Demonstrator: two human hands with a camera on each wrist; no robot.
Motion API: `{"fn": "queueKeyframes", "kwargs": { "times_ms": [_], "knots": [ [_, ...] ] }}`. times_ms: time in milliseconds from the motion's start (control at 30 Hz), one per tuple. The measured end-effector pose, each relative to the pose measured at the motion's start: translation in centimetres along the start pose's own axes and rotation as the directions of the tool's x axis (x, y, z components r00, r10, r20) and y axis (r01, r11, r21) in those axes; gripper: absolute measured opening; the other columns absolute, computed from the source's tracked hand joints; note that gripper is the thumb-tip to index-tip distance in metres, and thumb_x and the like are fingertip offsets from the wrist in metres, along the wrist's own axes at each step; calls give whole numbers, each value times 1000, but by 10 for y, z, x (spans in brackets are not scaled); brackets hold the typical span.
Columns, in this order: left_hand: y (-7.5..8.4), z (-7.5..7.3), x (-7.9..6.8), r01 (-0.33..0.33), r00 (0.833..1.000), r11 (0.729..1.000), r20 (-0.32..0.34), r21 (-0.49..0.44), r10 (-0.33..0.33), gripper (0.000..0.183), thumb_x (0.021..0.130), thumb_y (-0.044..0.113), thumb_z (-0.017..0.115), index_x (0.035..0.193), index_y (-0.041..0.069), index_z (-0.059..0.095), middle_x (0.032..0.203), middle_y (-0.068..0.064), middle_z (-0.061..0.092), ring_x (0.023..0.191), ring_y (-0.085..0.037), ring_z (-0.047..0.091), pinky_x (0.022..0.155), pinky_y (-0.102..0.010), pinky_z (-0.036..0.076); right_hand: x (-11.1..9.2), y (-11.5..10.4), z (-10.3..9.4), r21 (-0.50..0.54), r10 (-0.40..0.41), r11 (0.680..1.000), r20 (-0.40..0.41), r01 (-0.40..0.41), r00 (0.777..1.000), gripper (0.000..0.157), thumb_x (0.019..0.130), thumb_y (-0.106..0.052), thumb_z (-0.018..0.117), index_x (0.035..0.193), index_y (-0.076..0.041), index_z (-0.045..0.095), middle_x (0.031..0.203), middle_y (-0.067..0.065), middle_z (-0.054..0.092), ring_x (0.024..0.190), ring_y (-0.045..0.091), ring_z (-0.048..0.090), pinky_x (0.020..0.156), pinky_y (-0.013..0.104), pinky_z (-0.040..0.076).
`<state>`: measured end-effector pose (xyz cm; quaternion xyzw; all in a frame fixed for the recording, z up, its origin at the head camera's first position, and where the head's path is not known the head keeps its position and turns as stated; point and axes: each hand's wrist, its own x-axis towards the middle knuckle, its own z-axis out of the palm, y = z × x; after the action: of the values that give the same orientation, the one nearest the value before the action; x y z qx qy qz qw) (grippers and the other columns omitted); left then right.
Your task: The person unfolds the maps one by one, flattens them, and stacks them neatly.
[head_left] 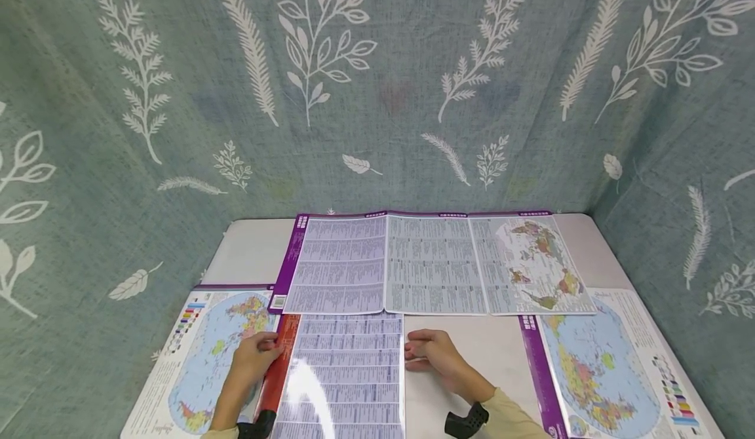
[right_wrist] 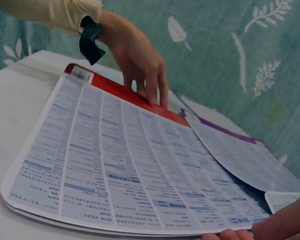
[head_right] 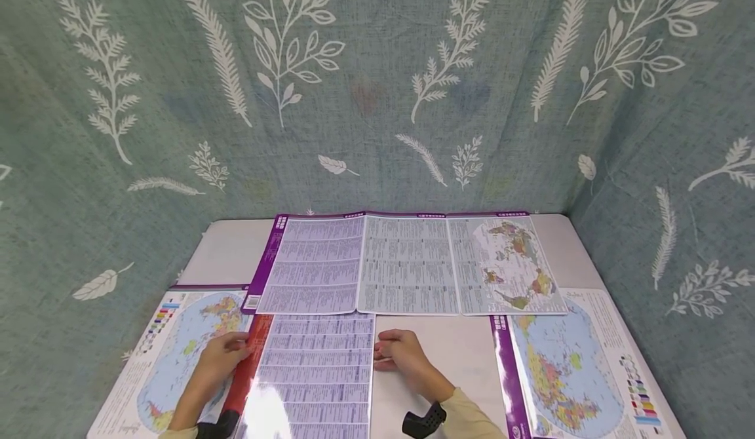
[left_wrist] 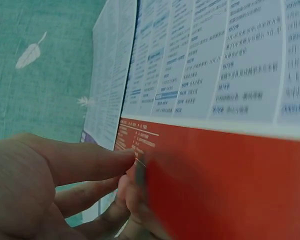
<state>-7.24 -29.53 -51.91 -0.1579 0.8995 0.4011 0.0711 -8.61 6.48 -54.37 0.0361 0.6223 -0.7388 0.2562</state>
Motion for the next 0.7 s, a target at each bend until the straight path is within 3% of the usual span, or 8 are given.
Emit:
{"fn": "queueKeyframes", "kwargs": {
  "times_ms": [133, 300, 400, 500, 600, 700],
  "knots": [
    [1, -1, 1, 33, 998, 992, 52, -120, -26, 41, 84, 3, 62, 122, -12, 53, 94, -16, 57, 78, -20, 54, 59, -29, 48, -1, -3, 0, 43, 11, 999, 40, -13, 999, 45, 82, 11, 46, 125, 22, 40, 100, 22, 56, 85, 23, 61, 78, 40, 55],
    [3, -2, 2, 98, 987, 967, 147, -236, -64, 42, 88, 0, 57, 128, -9, 48, 94, -15, 57, 66, -18, 53, 49, -27, 44, 0, -5, 1, 53, 21, 998, 50, -24, 999, 53, 85, 5, 49, 135, 13, 34, 97, 17, 55, 81, 21, 59, 73, 36, 55],
    [3, -4, 2, 104, 979, 960, 199, -259, -52, 43, 89, 1, 56, 130, -8, 46, 89, -14, 60, 60, -16, 51, 46, -26, 42, 2, -5, 4, 77, 17, 997, 49, -20, 999, 61, 84, 5, 51, 141, 4, 29, 95, 15, 56, 78, 20, 59, 66, 33, 53],
    [1, -9, 1, 96, 971, 955, 236, -280, -28, 45, 90, 1, 56, 131, -10, 44, 87, -13, 63, 62, -18, 56, 49, -29, 47, 4, -4, 9, 100, 4, 995, 62, -10, 998, 70, 82, 8, 51, 145, -2, 23, 94, 15, 54, 76, 22, 60, 61, 32, 52],
    [-2, -18, 0, 87, 962, 954, 273, -288, -5, 47, 91, 3, 56, 133, -11, 41, 89, -13, 65, 69, -23, 63, 55, -34, 52, 5, -4, 12, 121, 3, 993, 73, -12, 997, 75, 79, 11, 51, 146, -3, 21, 94, 16, 54, 76, 23, 62, 60, 33, 53],
    [-6, -27, 0, 76, 940, 952, 340, -298, 31, 50, 93, 9, 55, 135, -12, 37, 92, -13, 65, 74, -27, 64, 59, -37, 54, 6, -6, 13, 143, 6, 990, 75, -17, 997, 78, 76, 13, 49, 146, -1, 19, 96, 16, 59, 77, 23, 64, 59, 33, 55]
  ]
}}
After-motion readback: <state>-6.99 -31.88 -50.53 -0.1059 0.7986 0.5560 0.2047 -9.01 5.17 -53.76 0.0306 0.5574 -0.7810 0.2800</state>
